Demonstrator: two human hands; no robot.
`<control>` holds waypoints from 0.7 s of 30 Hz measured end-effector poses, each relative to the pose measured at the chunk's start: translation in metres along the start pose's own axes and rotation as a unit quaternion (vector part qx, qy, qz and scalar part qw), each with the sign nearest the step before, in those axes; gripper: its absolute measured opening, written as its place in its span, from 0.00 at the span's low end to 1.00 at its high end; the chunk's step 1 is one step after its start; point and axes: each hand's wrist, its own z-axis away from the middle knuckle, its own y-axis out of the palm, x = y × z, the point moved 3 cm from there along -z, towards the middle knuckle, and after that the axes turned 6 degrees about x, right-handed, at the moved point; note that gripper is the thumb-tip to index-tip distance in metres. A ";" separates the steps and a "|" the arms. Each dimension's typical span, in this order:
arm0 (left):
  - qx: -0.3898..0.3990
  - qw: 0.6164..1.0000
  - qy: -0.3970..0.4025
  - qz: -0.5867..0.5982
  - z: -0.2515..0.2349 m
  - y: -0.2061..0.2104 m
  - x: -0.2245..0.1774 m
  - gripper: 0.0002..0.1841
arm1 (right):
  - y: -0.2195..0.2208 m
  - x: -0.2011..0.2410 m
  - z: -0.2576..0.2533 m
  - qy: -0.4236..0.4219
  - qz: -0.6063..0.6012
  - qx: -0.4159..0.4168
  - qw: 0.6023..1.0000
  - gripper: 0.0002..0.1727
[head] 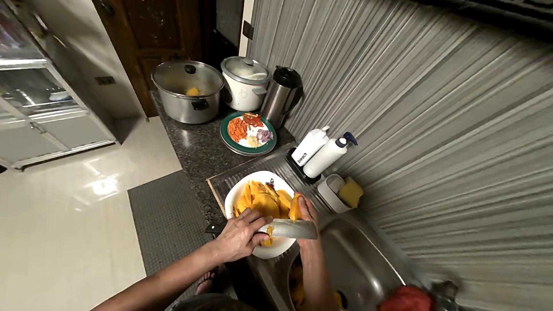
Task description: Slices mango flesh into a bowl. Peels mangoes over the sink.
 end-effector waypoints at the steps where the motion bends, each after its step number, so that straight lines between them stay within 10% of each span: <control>1: 0.003 1.000 0.001 0.004 -0.002 0.001 0.000 0.24 | 0.001 -0.001 0.001 -0.004 -0.008 0.003 1.000 0.20; 21: 0.049 0.997 -0.017 0.049 -0.037 -0.016 0.012 0.24 | 0.021 -0.023 0.019 0.052 -0.164 0.057 0.983 0.18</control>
